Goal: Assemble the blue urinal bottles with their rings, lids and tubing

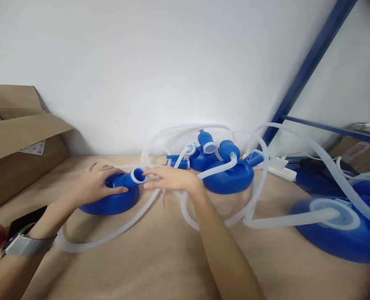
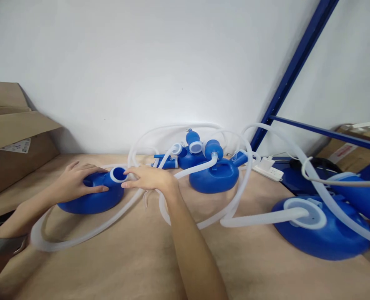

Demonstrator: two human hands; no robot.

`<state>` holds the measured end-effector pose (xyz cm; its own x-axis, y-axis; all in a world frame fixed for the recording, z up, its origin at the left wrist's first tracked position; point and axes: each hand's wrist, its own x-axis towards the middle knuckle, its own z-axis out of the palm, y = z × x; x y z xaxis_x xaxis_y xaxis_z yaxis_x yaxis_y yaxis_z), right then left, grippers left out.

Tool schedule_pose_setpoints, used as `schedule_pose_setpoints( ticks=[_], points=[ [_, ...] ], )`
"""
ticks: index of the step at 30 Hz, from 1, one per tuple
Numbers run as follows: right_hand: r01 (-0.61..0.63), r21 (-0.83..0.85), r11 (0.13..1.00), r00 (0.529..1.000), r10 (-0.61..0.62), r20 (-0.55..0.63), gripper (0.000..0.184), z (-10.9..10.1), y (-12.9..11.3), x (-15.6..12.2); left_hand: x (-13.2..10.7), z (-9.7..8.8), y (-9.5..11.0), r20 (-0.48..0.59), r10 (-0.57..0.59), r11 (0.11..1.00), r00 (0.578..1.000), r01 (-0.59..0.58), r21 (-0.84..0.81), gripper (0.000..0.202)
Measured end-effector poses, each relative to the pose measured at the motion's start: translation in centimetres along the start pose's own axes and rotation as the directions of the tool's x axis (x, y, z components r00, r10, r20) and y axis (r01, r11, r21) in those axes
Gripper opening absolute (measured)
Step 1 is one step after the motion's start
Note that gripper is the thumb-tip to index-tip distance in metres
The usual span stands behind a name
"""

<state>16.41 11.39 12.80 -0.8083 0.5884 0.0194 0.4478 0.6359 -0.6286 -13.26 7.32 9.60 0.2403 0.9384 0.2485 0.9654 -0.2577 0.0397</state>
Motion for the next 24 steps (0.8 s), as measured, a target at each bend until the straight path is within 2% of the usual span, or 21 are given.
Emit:
schedule_pose_setpoints(
  ticks=[2, 4, 6, 8, 11, 17, 24],
  points=[
    [0.067, -0.071, 0.995, 0.997, -0.069, -0.025, 0.045, 0.5, -0.2, 0.7, -0.1, -0.1, -0.7, 0.042, 0.009, 1.000, 0.999, -0.008, -0.009, 0.069],
    [0.135, -0.191, 0.972, 0.986, -0.150, -0.067, 0.034, 1.3, -0.4, 1.6, -0.3, 0.0, -0.8, 0.055, 0.018, 1.000, 0.998, -0.017, -0.026, 0.070],
    [0.194, -0.334, 0.922, 0.964, -0.242, -0.110, 0.022, 2.1, -0.7, 2.5, -0.4, 0.3, -0.6, 0.030, 0.015, 0.999, 0.999, -0.013, -0.034, 0.069],
    [0.244, -0.427, 0.871, 0.938, -0.323, -0.123, 0.021, 2.5, -0.9, 2.9, -0.3, 0.7, -0.3, 0.001, 0.018, 0.999, 1.000, -0.018, -0.046, 0.068],
    [0.300, -0.383, 0.874, 0.933, -0.353, -0.075, 0.023, 2.4, -1.2, 2.8, -0.3, 1.2, -0.2, -0.035, 0.063, 0.993, 0.997, -0.066, -0.094, 0.064],
    [0.294, -0.236, 0.926, 0.954, -0.298, 0.018, 0.023, 1.7, -2.0, 1.7, -0.5, 1.8, -0.1, -0.124, 0.177, 0.967, 0.976, -0.196, -0.163, 0.059],
    [0.300, -0.164, 0.940, 0.953, -0.301, 0.018, 0.023, 1.5, -1.8, 1.4, -0.3, 1.9, 0.1, -0.120, 0.191, 0.958, 0.974, -0.211, -0.194, 0.057]
  ],
)
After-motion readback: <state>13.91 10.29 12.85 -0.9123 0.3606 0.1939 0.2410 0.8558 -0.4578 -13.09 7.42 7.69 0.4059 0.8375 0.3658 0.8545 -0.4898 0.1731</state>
